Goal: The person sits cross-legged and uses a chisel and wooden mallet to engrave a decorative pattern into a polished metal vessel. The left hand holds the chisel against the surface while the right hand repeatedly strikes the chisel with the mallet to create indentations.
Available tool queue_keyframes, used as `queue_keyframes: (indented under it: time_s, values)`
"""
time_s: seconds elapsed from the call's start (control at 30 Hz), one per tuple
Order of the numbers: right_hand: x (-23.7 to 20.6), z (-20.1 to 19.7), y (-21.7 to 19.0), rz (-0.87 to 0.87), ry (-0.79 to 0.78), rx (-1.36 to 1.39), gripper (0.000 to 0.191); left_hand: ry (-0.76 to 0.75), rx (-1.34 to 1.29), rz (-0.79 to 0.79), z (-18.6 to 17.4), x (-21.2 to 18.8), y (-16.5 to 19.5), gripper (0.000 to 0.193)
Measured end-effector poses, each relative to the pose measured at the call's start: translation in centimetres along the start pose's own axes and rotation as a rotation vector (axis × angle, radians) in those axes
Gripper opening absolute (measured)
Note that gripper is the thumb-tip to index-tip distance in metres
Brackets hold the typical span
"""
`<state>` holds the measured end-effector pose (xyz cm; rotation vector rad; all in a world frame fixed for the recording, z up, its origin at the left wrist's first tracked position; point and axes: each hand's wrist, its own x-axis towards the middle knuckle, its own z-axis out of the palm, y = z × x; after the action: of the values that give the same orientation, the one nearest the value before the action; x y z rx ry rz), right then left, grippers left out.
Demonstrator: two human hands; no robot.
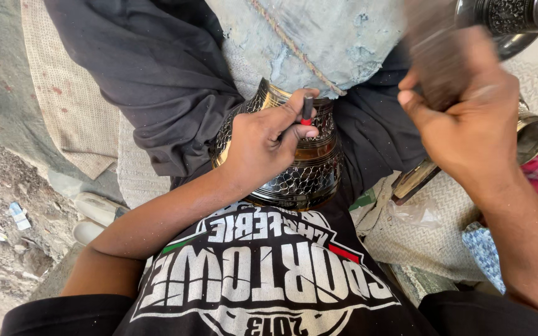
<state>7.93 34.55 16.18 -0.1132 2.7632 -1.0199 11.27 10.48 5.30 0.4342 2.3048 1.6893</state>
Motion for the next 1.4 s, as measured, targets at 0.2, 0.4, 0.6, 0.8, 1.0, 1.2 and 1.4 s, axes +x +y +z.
queue_keyframes:
  time_s: [0.2,0.4,0.6,0.8,1.0,1.2,1.4]
  values:
    - [-0.3,-0.1,0.5,-0.011,-0.070,-0.274,0.029,-0.020,0.038,-0.007,0.1,0.1,-0.1,0.038]
    - [-1.3,0.7,1.2,-0.031,-0.017,-0.296,0.032,-0.008,-0.042,0.052,0.0,0.0,-0.3,0.047]
    - [-1.5,1.4,2.0,-0.075,0.019,-0.228,0.032,0.001,-0.055,0.061,0.1,0.0,-0.2,0.050]
    - [-1.6,1.8,2.2,-0.028,0.019,-0.204,0.031,-0.027,-0.095,0.009,0.0,0.1,-0.3,0.041]
    - [-0.9,1.7,0.5,-0.007,0.013,-0.304,0.034,-0.008,-0.112,0.012,0.0,0.2,-0.3,0.036]
    - [-0.3,1.9,-0.8,-0.100,0.027,-0.349,0.036,0.013,-0.137,0.014,0.0,0.3,-0.4,0.030]
    - [0.4,2.1,-1.2,-0.122,0.030,-0.354,0.035,0.020,-0.203,0.010,0.2,0.2,-0.7,0.031]
